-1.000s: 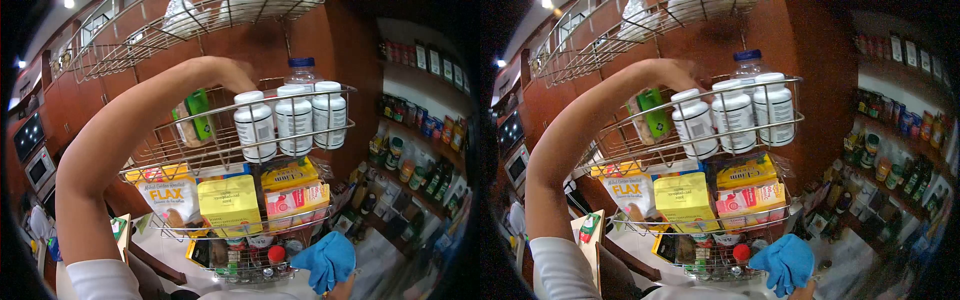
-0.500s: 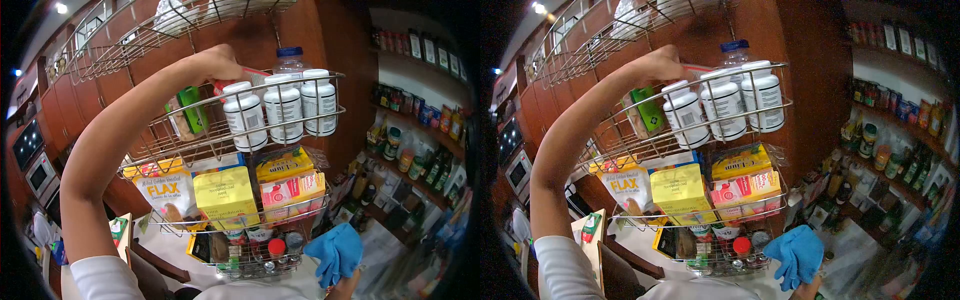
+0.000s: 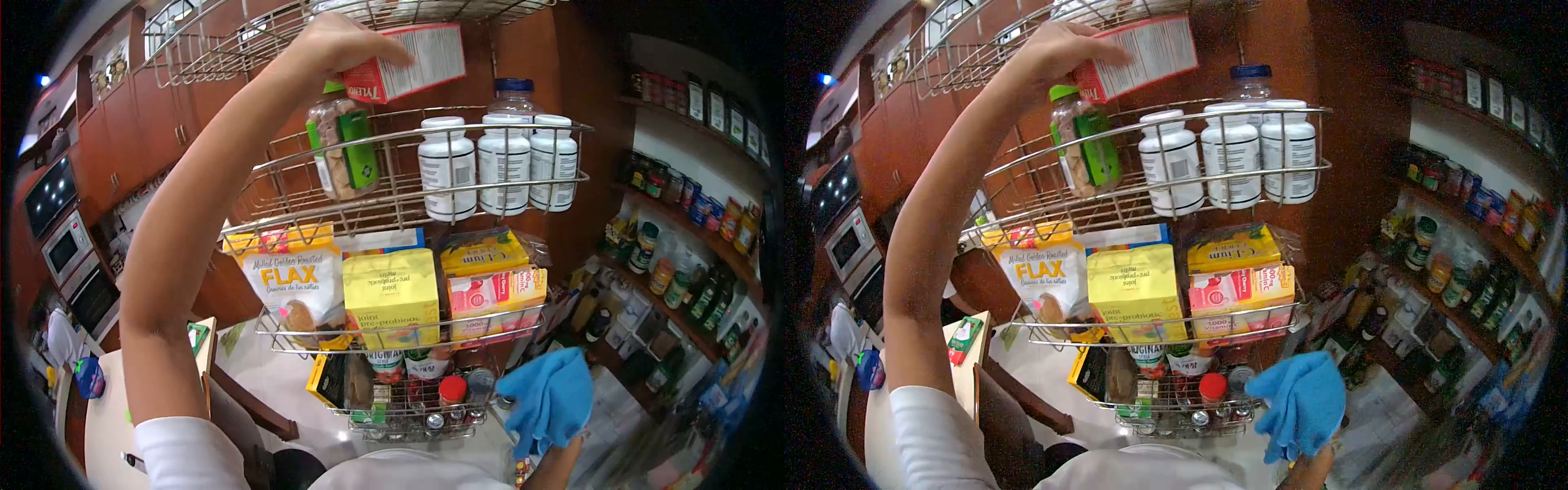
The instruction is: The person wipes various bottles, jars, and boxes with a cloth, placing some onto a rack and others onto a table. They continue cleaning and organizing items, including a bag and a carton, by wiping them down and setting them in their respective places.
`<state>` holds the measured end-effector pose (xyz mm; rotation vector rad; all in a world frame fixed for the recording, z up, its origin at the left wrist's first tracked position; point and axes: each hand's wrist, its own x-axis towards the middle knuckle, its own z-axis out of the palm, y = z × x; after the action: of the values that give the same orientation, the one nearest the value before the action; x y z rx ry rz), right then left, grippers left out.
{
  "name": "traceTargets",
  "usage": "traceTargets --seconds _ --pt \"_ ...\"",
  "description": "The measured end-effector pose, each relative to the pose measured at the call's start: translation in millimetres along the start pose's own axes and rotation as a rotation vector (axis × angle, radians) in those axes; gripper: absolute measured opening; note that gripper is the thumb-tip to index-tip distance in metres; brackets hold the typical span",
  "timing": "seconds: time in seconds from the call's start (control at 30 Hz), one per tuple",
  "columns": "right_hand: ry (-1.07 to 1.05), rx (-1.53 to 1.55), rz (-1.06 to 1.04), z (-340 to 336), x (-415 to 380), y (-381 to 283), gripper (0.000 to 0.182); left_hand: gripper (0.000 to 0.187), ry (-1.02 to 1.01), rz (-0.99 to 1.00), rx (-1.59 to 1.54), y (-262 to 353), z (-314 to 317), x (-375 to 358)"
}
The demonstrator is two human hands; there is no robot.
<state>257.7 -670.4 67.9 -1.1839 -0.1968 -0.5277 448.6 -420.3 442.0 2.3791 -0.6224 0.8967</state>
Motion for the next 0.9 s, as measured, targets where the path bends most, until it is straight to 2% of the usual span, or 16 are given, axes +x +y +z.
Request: traceTargets --seconds 0.07,0.1,0.13,0.2,0.3,0.33,0.37,0.4,0.43,0.47,0.5,0.53,0.57,0.6,0.73,0.9 --pt "-0.102 -0.066 -0.044 15.2 11.2 -12.0 0.054 0.054 -0.047 -0.005 -0.306 11.7 -15.0 -30.2" --pt "-0.148 -0.099 -0.071 24.2 17.2 -17.7 0.055 0.068 -0.451 -0.302 -0.257 43.1 -55.1 -42.1" --pt "-0.191 -0.125 -0.096 31.7 23.1 -23.4 0.055 0.068 -0.439 -0.324 -0.254 35.5 -46.8 -55.4" --pt "-0.251 -0.163 -0.141 49.1 28.2 -35.1 0.055 0.075 0.129 0.017 -0.414 10.2 -31.6 -77.4" --pt "-0.243 -0.261 -0.197 82.4 22.3 -56.7 0.054 0.089 0.403 0.453 -0.299 -10.2 -34.3 -127.1" --pt "-0.210 -0.336 -0.243 96.8 15.3 -72.1 0.054 0.066 0.435 0.383 -0.452 12.0 -35.4 -163.8" --pt "-0.193 -0.405 -0.286 114.3 8.3 -86.5 0.054 0.068 0.757 0.708 -0.089 -21.7 -26.5 -164.7" --pt "-0.187 -0.471 -0.332 135.1 2.6 -96.7 0.054 0.079 0.647 0.538 0.007 -20.7 -28.5 -199.0" --pt "-0.185 -0.534 -0.385 160.9 -2.0 -98.5 0.054 0.089 0.663 0.699 0.065 -24.1 -25.7 -217.1" --pt "-0.087 -0.430 -0.538 201.2 -14.5 -92.8 0.056 0.095 0.537 0.570 -0.009 -27.5 -18.8 -246.3" --pt "-0.090 -0.690 -0.649 220.7 -25.0 -85.0 0.052 0.099 0.441 0.473 -0.143 -33.5 -5.8 -268.6" --pt "-0.083 -0.951 -0.777 236.1 -35.2 -78.4 0.049 0.089 0.318 0.392 -0.196 -38.3 -0.2 -291.6" --pt "-0.084 -0.947 -0.876 255.7 -42.3 -72.1 0.048 0.080 0.194 0.297 -0.135 -42.8 -0.1 -315.5" --pt "-0.111 -0.887 -0.914 270.8 -45.7 -64.6 0.048 0.068 0.336 0.356 -0.102 -53.7 11.1 -327.2" --pt "-0.224 -0.638 -0.942 316.7 -56.3 -36.4 0.045 0.074 0.452 0.184 -0.048 -79.3 -14.7 -375.8" --pt "-0.401 -0.226 -0.697 358.2 -56.9 5.1 0.042 0.083 0.495 0.009 -0.077 -84.3 -49.5 -424.4"
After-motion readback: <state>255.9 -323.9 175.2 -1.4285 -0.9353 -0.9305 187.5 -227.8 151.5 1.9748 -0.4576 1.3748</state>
